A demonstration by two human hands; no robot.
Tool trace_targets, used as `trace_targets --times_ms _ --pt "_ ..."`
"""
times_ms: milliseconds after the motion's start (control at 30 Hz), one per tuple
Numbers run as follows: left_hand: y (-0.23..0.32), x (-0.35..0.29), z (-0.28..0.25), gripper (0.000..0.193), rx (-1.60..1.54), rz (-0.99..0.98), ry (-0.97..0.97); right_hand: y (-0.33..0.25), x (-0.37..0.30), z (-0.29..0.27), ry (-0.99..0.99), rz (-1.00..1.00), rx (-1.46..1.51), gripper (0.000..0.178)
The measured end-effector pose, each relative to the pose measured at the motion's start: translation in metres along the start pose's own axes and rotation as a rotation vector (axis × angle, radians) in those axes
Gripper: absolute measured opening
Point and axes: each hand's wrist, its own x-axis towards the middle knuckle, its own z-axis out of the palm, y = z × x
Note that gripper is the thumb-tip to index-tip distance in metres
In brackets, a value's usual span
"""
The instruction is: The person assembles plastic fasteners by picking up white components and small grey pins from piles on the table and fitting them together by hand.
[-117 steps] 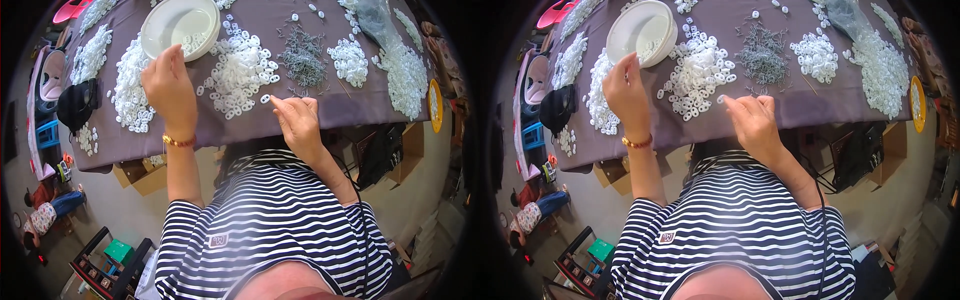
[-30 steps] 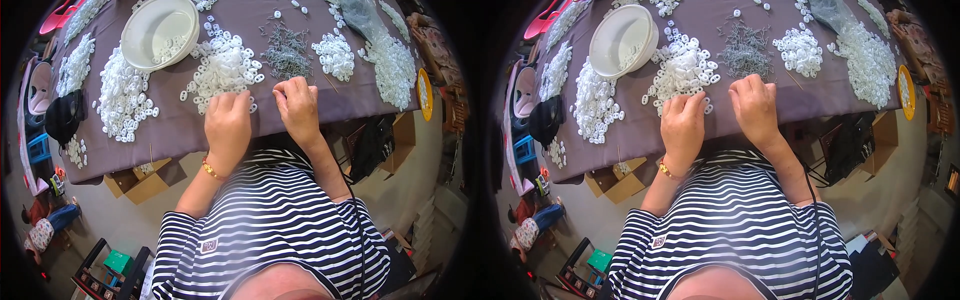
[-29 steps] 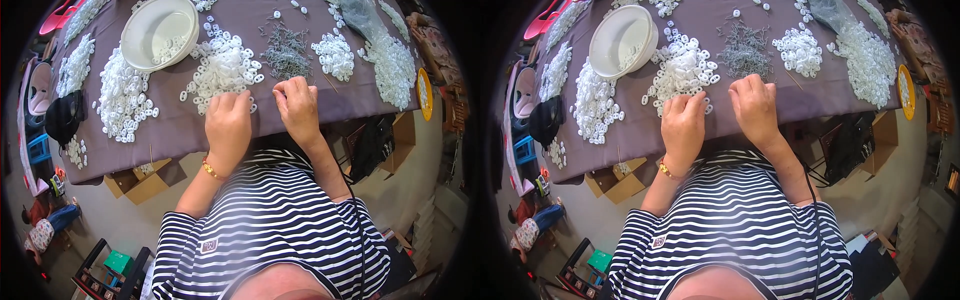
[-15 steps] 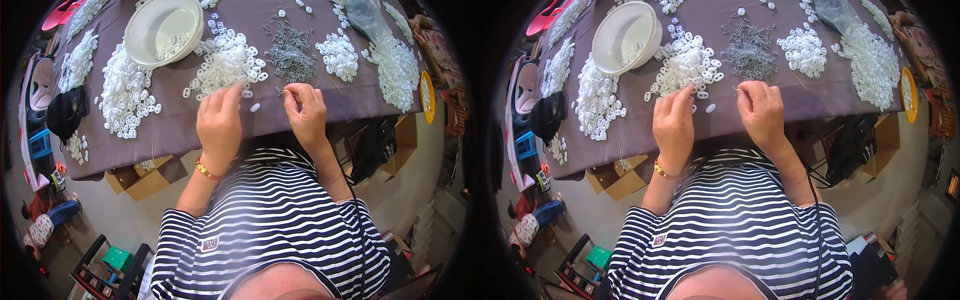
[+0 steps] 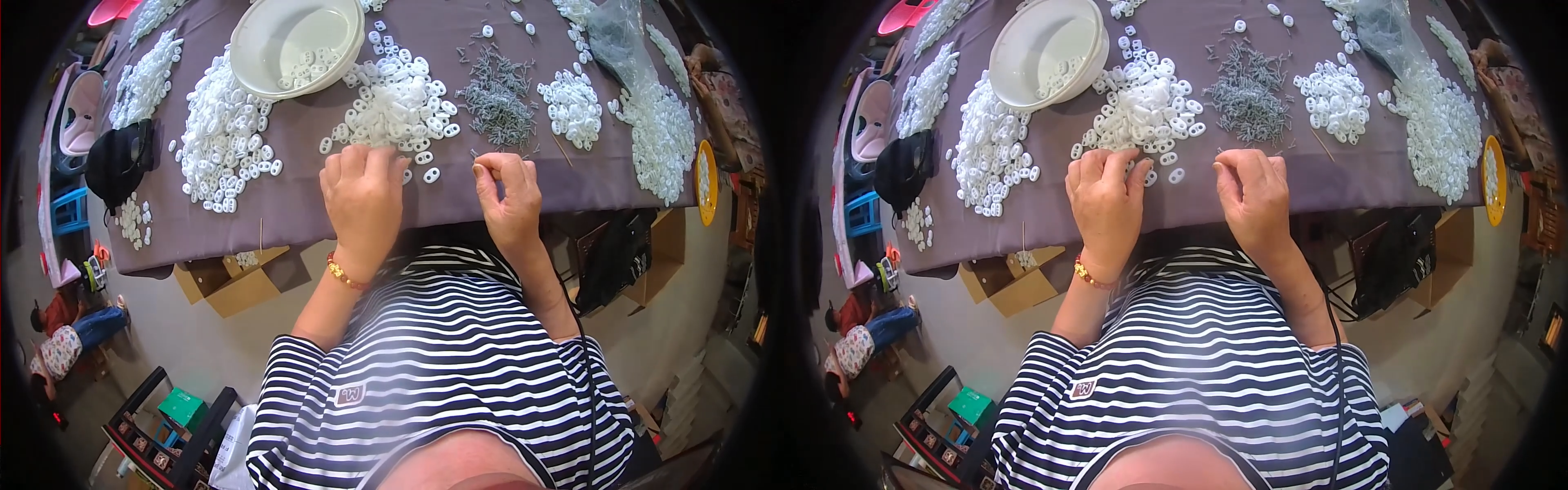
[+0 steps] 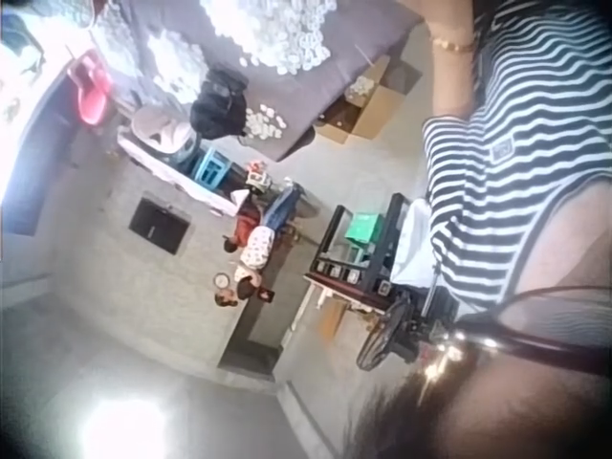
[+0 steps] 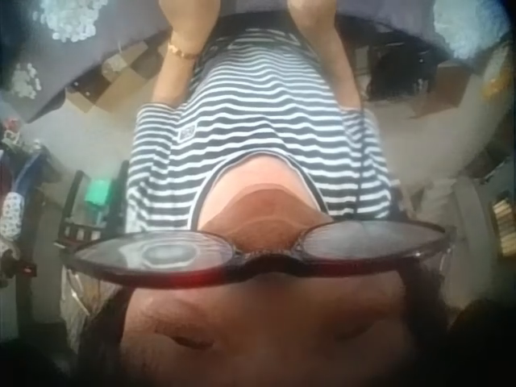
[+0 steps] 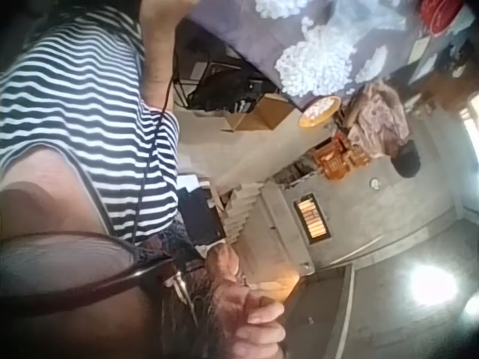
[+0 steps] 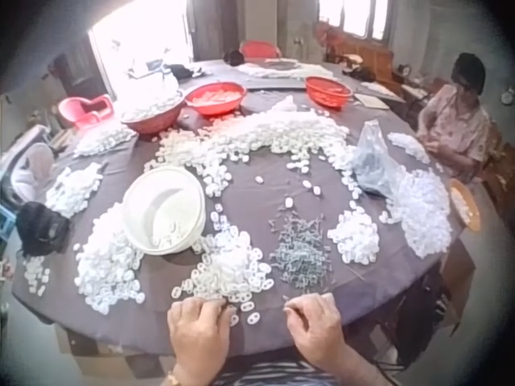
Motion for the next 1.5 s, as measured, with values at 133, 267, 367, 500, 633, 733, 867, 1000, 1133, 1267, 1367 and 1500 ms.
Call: trace_targets --times_ms 133,267,367,500,633,733,867,1000,1133,1267,1367,1500 --pt "0.002 0.002 -0.003 0.016 -0.002 0.007 -0.07 -0.001 -0.001 0.002 -0.001 0.006 0.03 0.016" --pt "0.003 0.008 -0.005 0.016 0.027 0.015 -0.108 -0.005 0.001 0.001 0.006 0.051 0.062 0.016" --pt "0.002 0.01 -0.004 0.016 0.025 0.005 -0.134 -0.005 0.003 -0.001 0.008 0.0 0.049 0.017" --pt "0.006 0.005 -0.005 0.018 -0.21 -0.021 -0.047 -0.004 0.004 -0.005 -0.038 -0.048 0.027 0.017" --pt "0.025 -0.001 -0.018 0.018 -1.264 -0.648 -0.475 -0.013 0.0 -0.005 -0.177 0.367 0.525 0.02" --pt "0.025 -0.001 -0.016 0.02 -1.464 -0.795 -0.608 -0.02 0.002 -0.01 -0.177 0.477 0.818 0.025" --pt "0.034 -0.007 -0.012 0.021 -1.562 -0.795 -0.534 -0.019 -0.005 -0.012 -0.186 0.469 0.761 0.027" --pt "0.033 -0.012 -0.007 0.019 -1.57 -0.728 -0.499 -0.012 -0.007 -0.012 -0.225 0.361 0.562 0.028" --pt "0.032 -0.017 -0.005 0.017 -1.569 -0.695 -0.465 -0.023 -0.005 -0.015 -0.238 0.466 0.673 0.028" --pt "0.032 -0.016 -0.004 0.016 -1.558 -0.654 -0.423 -0.022 -0.002 -0.012 -0.235 0.588 0.885 0.029" --pt "0.031 -0.017 -0.001 0.016 -1.509 -0.615 -0.411 -0.018 -0.002 -0.01 -0.235 0.557 0.869 0.03" --pt "0.031 -0.018 0.001 0.015 -1.466 -0.572 -0.378 -0.021 -0.001 -0.014 -0.24 0.582 0.888 0.03"
